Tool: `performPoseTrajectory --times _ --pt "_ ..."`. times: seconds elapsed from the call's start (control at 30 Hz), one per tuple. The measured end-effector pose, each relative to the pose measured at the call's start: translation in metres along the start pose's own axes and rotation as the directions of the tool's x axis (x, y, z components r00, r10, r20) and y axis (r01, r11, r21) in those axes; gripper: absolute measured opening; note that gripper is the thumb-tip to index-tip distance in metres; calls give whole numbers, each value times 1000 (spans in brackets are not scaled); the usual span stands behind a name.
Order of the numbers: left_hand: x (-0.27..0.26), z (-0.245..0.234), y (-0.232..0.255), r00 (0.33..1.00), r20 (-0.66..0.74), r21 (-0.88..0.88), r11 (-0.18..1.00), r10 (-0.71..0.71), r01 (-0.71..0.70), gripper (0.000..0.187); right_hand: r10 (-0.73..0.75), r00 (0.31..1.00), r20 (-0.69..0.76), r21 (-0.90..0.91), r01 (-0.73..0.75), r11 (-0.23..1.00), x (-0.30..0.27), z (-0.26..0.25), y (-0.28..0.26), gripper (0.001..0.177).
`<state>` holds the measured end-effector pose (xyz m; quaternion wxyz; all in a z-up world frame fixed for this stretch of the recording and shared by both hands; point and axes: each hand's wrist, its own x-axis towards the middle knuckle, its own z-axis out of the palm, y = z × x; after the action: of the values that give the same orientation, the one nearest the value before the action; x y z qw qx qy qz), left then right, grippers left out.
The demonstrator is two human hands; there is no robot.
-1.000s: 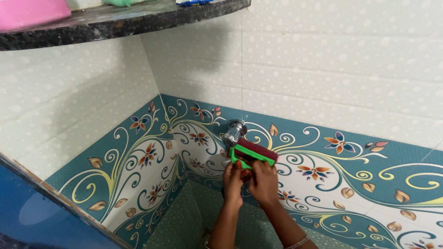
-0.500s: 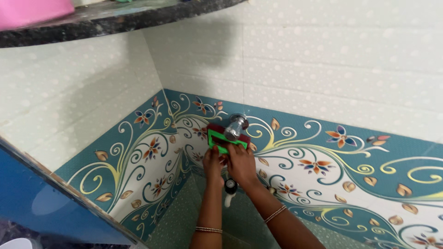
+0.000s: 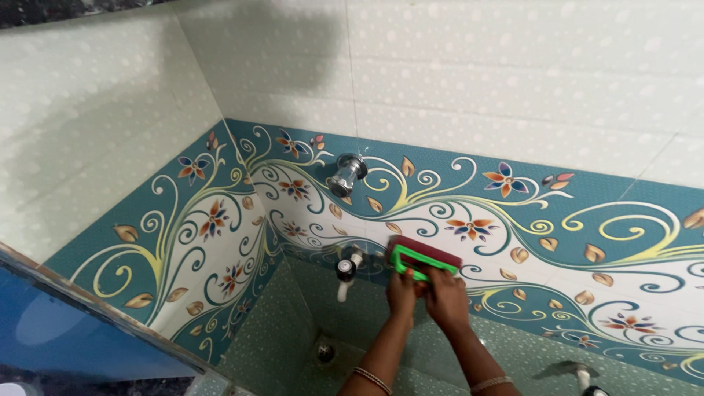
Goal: The person scrubs the patterned tiles on a bathroom wall using a green sponge and pours water over the surface with a pink plastic mug.
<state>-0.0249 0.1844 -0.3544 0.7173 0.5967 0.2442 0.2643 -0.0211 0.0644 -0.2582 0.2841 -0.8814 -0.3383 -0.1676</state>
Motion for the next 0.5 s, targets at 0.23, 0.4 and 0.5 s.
performPoseTrajectory --times 0.23,0.4,0.5 --pt "-33 48 9 978 201 -65 995 -60 75 31 58 981 -184 213 -17 977 -24 -39 26 34" --pt "-15 23 20 995 98 -179 983 -14 31 33 7 979 -204 223 39 974 -3 -24 -1 39" --pt "8 -16 32 996 22 -227 970 -86 89 36 -143 956 -256 228 204 952 22 -8 -33 39"
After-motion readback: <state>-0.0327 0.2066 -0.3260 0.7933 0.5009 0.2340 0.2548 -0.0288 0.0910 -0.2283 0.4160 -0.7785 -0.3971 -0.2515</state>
